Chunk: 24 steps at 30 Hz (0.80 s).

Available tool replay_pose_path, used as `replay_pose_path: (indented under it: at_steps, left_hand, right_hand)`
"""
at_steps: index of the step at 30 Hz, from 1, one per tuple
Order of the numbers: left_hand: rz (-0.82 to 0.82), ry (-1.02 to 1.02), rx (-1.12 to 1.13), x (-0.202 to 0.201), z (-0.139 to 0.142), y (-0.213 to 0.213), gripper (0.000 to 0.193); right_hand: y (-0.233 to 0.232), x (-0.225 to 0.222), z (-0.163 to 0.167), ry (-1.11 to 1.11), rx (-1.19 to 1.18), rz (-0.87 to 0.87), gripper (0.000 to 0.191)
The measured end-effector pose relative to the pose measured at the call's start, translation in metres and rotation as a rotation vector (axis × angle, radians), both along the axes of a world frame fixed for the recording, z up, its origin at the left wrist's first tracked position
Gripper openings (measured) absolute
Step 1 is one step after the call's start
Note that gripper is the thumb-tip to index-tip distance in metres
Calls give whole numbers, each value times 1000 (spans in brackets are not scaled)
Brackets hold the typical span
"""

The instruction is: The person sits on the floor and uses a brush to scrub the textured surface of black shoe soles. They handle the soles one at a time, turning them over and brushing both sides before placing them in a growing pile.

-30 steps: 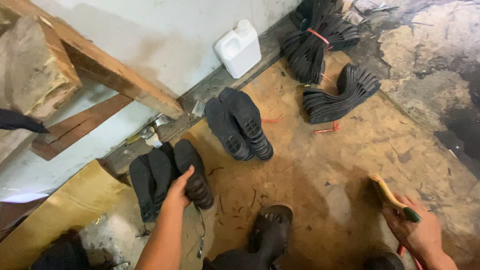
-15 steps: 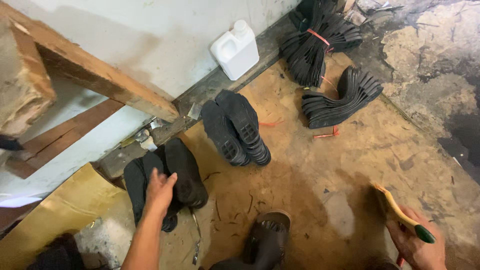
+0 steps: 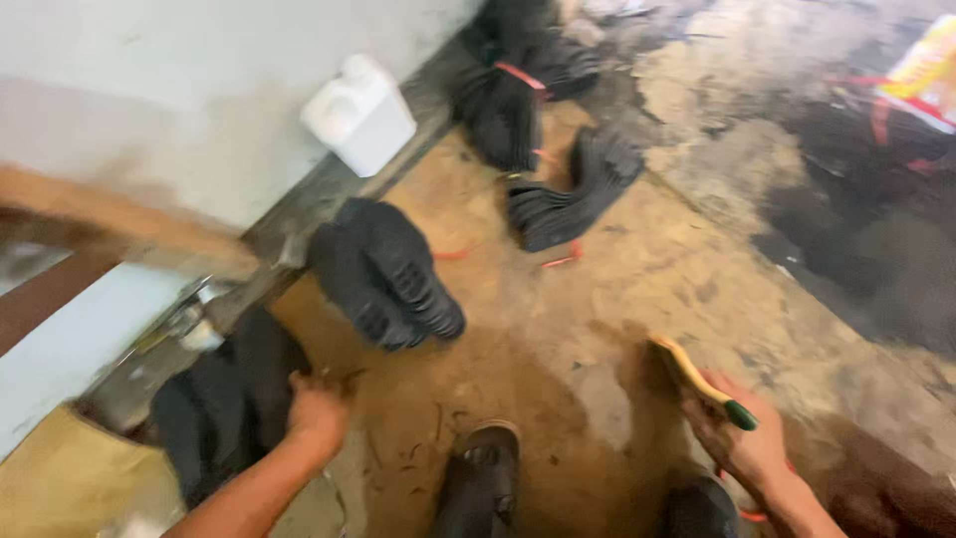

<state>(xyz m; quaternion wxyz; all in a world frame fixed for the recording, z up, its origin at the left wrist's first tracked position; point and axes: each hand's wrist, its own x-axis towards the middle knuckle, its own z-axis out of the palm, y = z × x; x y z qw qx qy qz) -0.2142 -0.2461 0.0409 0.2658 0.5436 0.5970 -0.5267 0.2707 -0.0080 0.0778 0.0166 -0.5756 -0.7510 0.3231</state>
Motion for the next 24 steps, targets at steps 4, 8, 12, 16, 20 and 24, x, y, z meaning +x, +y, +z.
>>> replay_pose_path:
  at_steps: [4,8,12,16,20,24]
  left_hand:
    - [-55,-15,247,-7,-6,-23,47]
    - [-190,28,409,14,-8,-39,59]
    - [-56,-208,-325,36,-19,-8,62]
    - [54,-583,-176,50,18,20,55]
    - [-123,-797,214,34,123,100,62]
    - [-198,-533,445,45,188,221,61]
  right_hand:
    - [-4,17,-3,105,193,122,34]
    - [-7,30,-7,205,193,87,41]
    - [-23,31,18,188,-25,45,37]
    - [-42,20,74,386,51,489,21]
    - [-24,14,136,294,24,828,18]
    - [8,2,191,-42,-253,966,17]
